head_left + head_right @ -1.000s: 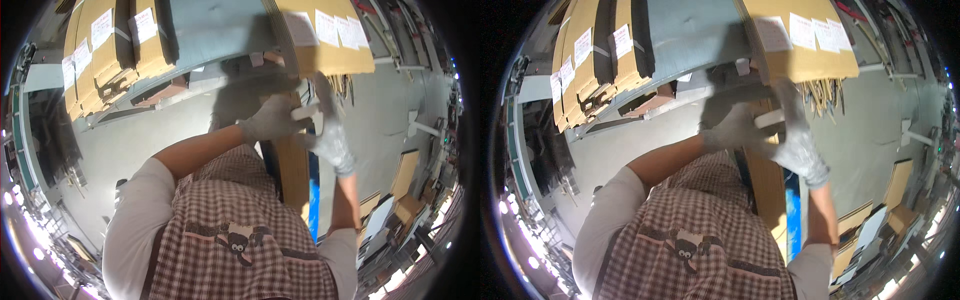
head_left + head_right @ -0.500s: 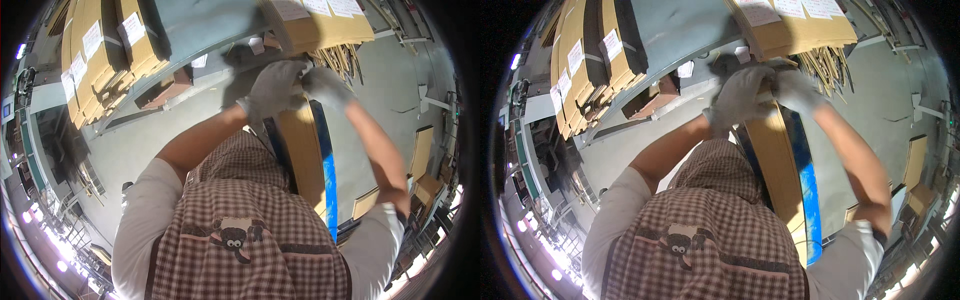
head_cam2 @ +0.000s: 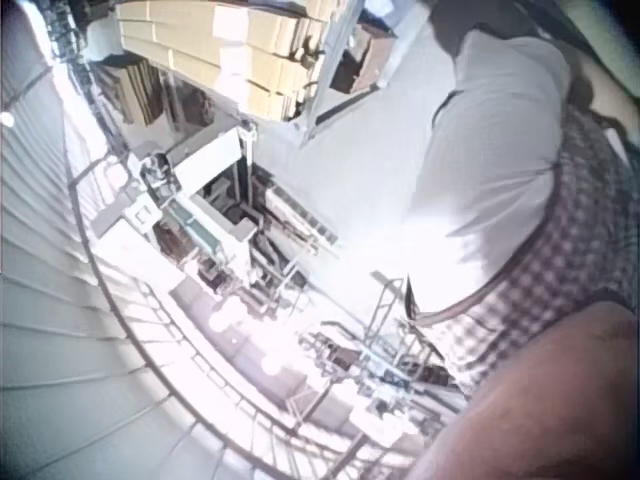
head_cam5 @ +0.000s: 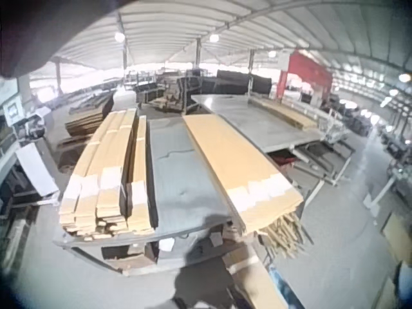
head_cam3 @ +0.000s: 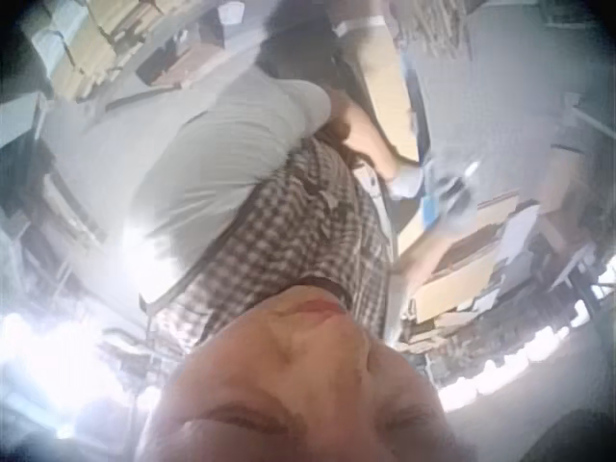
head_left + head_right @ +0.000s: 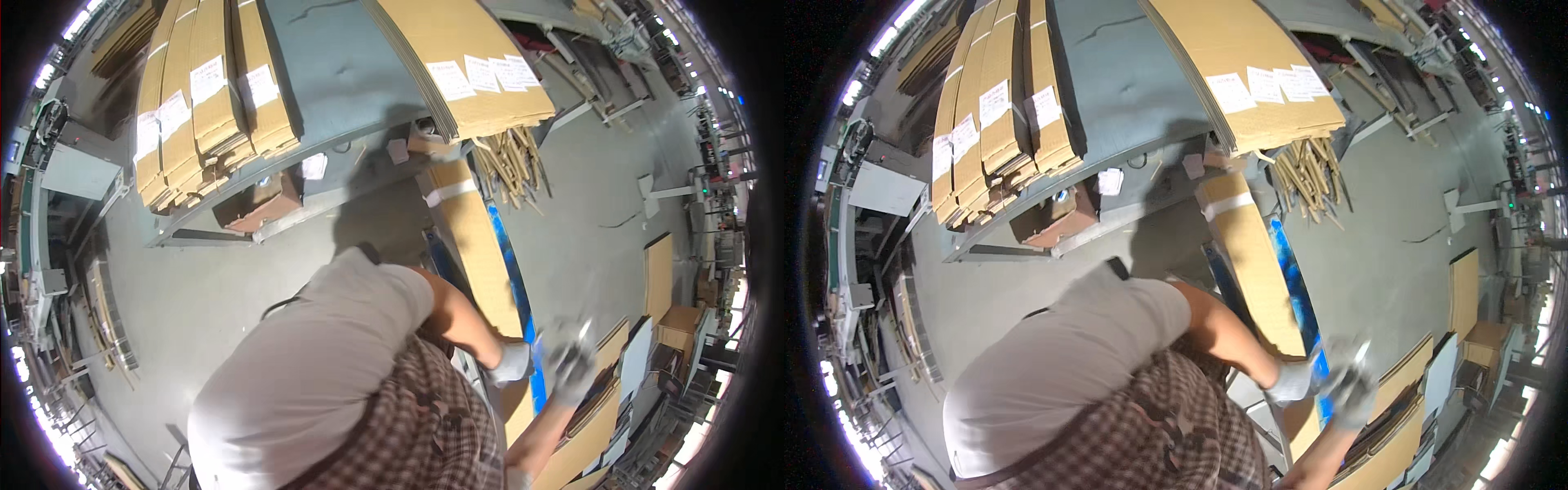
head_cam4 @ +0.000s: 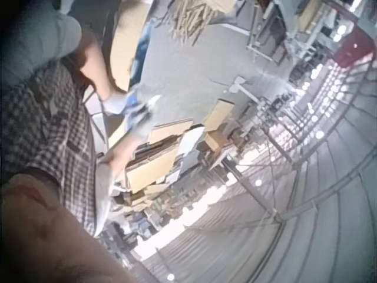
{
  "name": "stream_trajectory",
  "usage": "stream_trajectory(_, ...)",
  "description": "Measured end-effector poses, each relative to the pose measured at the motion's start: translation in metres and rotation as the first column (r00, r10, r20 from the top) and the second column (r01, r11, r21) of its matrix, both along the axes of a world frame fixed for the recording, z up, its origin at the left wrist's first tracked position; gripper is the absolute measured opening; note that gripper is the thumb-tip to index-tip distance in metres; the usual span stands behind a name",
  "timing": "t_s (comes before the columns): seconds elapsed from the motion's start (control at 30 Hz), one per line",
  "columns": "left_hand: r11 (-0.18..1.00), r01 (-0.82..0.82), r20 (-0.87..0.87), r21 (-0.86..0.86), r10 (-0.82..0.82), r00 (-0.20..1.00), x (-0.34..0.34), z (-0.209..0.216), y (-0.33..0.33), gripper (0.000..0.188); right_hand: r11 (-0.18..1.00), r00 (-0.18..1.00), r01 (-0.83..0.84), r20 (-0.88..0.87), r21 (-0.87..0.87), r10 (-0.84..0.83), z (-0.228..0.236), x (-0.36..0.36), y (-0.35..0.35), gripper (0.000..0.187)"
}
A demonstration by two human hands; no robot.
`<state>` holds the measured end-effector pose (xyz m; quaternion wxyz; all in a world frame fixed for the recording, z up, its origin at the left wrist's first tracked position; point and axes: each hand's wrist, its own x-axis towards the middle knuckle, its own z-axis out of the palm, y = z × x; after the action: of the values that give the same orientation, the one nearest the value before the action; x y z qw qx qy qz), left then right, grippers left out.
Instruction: Packing long thin boards into a stack and securing them with tape and labels.
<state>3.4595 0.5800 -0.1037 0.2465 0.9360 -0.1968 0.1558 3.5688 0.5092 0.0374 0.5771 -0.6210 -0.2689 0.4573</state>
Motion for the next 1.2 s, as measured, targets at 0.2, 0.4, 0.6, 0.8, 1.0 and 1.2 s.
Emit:
stream_trajectory(0.2,0.963,0.148,-0.534,-0.225,-0.249,0.808,-0.027,0.076,0.067,0.066,0.865,0.808,0.486,-0.314,-0.123,-0.498,-0.12,-0.158,-0.218,0.042)
stream_trajectory(0.4,0.884,0.113,-0.25,-0.454,-0.248,0.936,-0.199,0.107,0.163,0.093,0.892,0.885,0.393,-0.172,-0.221,-0.432,-0.109,-0.152,-0.199,0.049)
stream_trajectory(0.6,0.752,-0.27,-0.143,-0.601,0.231,0.962,-0.301,0.06,0.155,0.103,0.856,0.872,-0.446,0.091,-0.261,0.482,-0.073,-0.217,-0.04,0.071)
stream_trajectory(0.8,0.217,-0.452,-0.265,-0.865,0.567,0.78,-0.358,0.089,0.12,0.1,0.738,0.546,-0.665,0.751,0.119,0.371,-0.024,-0.277,0.12,0.088)
stream_trajectory(1.0,0.298,-0.629,-0.253,-0.718,0.729,0.635,-0.372,0.099,0.103,0.096,0.644,0.666,-0.742,0.096,0.187,0.74,-0.07,-0.244,0.126,0.089)
stream_trajectory(1.2,-0.855,-0.262,-0.871,-0.449,0.353,0.34,-0.402,0.014,0.049,0.077,0.556,0.538,-0.826,0.425,0.092,0.728,-0.116,-0.293,0.147,0.09)
